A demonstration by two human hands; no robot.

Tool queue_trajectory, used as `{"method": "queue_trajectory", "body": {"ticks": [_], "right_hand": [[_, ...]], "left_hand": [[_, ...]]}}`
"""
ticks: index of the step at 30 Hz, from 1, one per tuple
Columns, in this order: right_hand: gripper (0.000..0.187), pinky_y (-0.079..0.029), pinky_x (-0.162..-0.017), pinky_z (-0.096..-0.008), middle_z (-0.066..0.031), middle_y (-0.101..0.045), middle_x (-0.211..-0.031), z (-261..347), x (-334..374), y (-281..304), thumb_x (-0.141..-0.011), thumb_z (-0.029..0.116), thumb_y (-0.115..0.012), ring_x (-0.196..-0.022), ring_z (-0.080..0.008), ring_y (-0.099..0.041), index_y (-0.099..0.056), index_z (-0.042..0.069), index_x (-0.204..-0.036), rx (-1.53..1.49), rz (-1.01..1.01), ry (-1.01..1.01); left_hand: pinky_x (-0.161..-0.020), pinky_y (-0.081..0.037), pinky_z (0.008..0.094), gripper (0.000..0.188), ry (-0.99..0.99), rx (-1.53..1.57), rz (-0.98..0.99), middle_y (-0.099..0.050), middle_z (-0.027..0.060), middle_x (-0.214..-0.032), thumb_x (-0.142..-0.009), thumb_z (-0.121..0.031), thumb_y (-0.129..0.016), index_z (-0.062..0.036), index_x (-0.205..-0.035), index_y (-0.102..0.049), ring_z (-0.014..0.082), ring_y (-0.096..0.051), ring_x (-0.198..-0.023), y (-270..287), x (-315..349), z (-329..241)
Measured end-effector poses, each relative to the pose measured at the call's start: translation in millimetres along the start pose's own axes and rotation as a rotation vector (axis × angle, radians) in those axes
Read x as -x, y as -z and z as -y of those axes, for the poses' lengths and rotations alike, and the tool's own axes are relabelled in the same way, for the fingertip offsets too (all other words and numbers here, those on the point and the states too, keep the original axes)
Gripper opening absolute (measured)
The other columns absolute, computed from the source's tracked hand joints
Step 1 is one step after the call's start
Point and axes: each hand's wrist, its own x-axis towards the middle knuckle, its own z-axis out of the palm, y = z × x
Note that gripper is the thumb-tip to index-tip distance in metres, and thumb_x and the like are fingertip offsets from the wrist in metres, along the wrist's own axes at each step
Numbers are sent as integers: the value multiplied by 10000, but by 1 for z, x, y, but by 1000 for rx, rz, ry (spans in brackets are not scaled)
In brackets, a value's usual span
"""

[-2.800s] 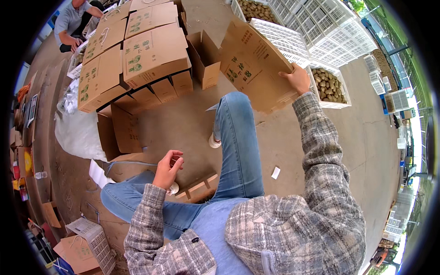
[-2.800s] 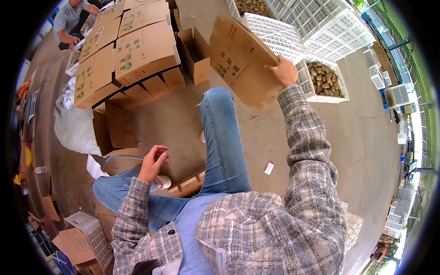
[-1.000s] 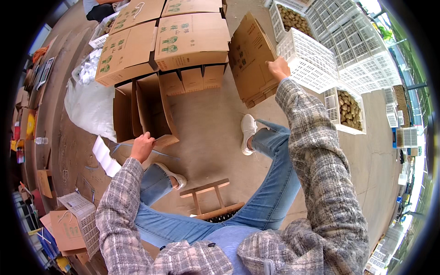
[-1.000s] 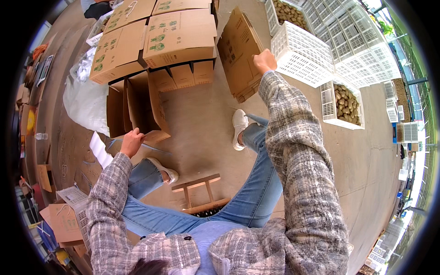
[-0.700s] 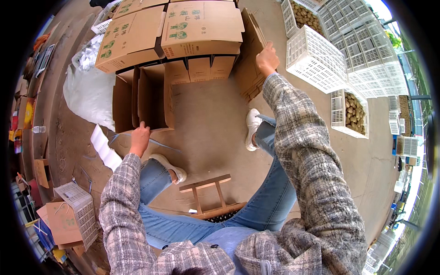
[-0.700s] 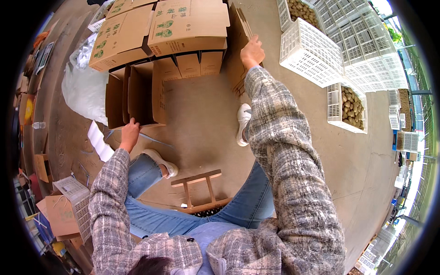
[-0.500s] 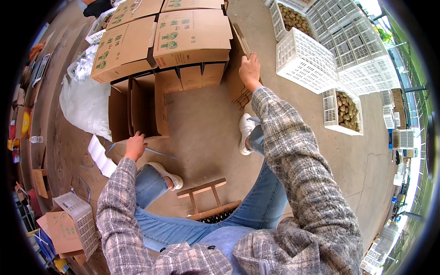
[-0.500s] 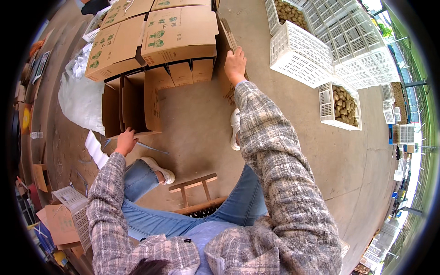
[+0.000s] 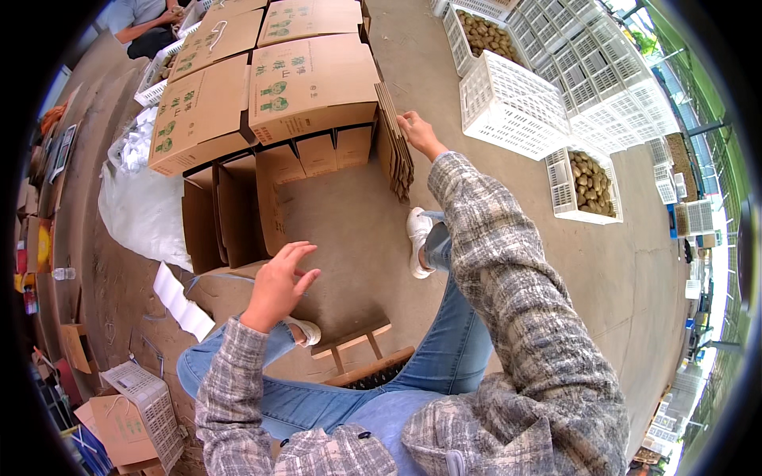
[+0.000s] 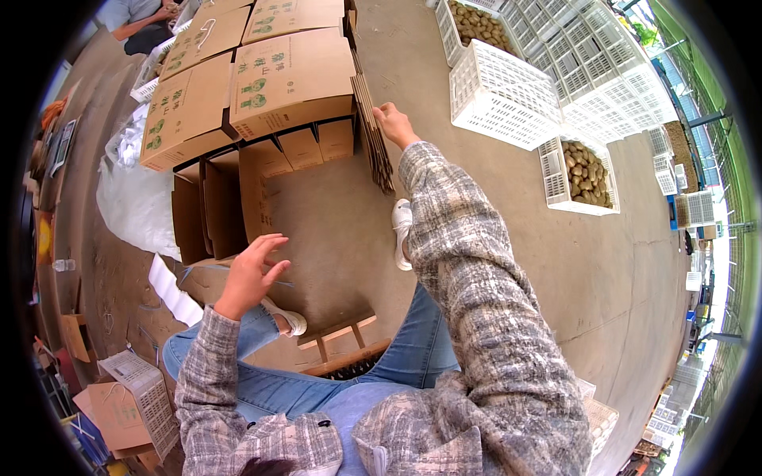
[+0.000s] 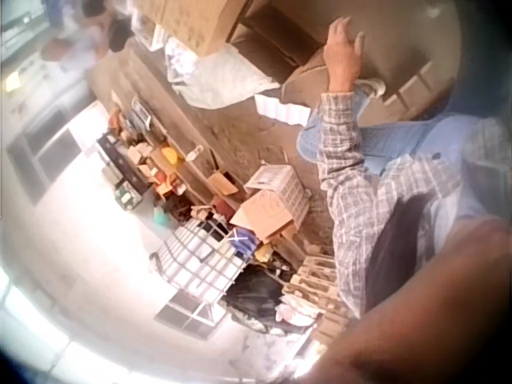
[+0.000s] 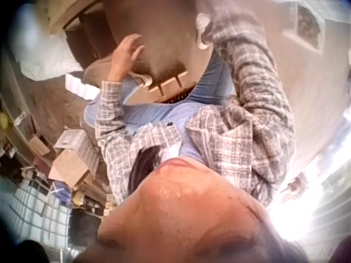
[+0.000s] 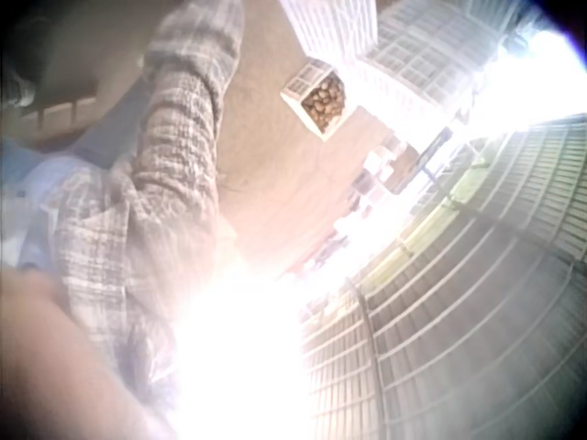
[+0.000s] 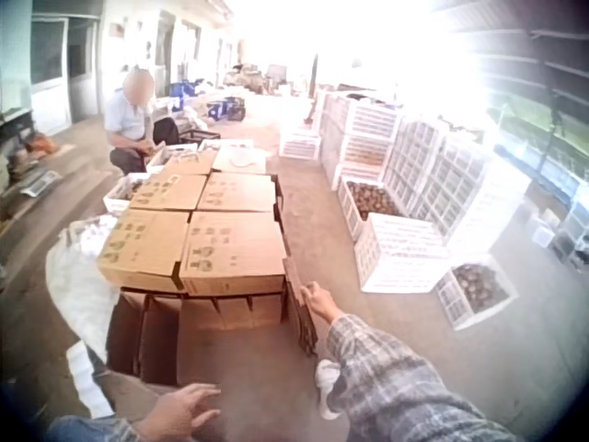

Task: The person sits on a low stool and folds flat cardboard sheets into small boxes. They repeatedly pick up a sheet, fold the sides and flaps to form the box structure, and place the finished box on a growing stack. The task is performed by hand without tools.

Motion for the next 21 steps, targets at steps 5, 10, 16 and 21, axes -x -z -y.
{"method": "queue_trajectory", "body": {"ticks": [5, 10, 16, 21], "right_hand": [[468, -498, -884, -465, -283, -680, -1039, -5, -12, 5, -983, 429, -522, -1035, -431, -637, -655, -12, -1067, 230, 9, 96], [376, -526, -884, -467, -268, -693, -1070, 35, -17, 20, -950, 322, -555, -1027, -394, -672, -686, -20, -1036, 283, 344, -151], [314, -518, -948, -497, -243, -688, -1148, 34, 9, 64, -943, 230, -505, -1073, -424, -659, -686, 19, -1087, 567, -152, -131], [304, -510, -895, -510, -243, -698, -1085, 82, 45, 220, -951, 261, -535, -1039, -424, -653, -664, 44, -1119, 570, -357, 61]], "left_hand": [[-761, -576, 338, 350, -93, -53, 95, -615, 80, -1311, -887, -143, -725, -77, -1218, -633, 199, -735, -822, -32, 1, -2], [-746, -570, 378, 298, -122, -123, 128, -646, 75, -1215, -897, -181, -715, -93, -1172, -642, 242, -715, -794, -41, 5, 21], [-757, -564, 399, 259, -235, -131, 94, -665, 77, -1118, -905, -189, -703, -96, -1139, -647, 256, -706, -820, -42, -7, 37], [-800, -561, 335, 309, -225, 2, -50, -660, 95, -1080, -913, -129, -701, -95, -1214, -641, 201, -721, -861, -24, -6, 38]]}}
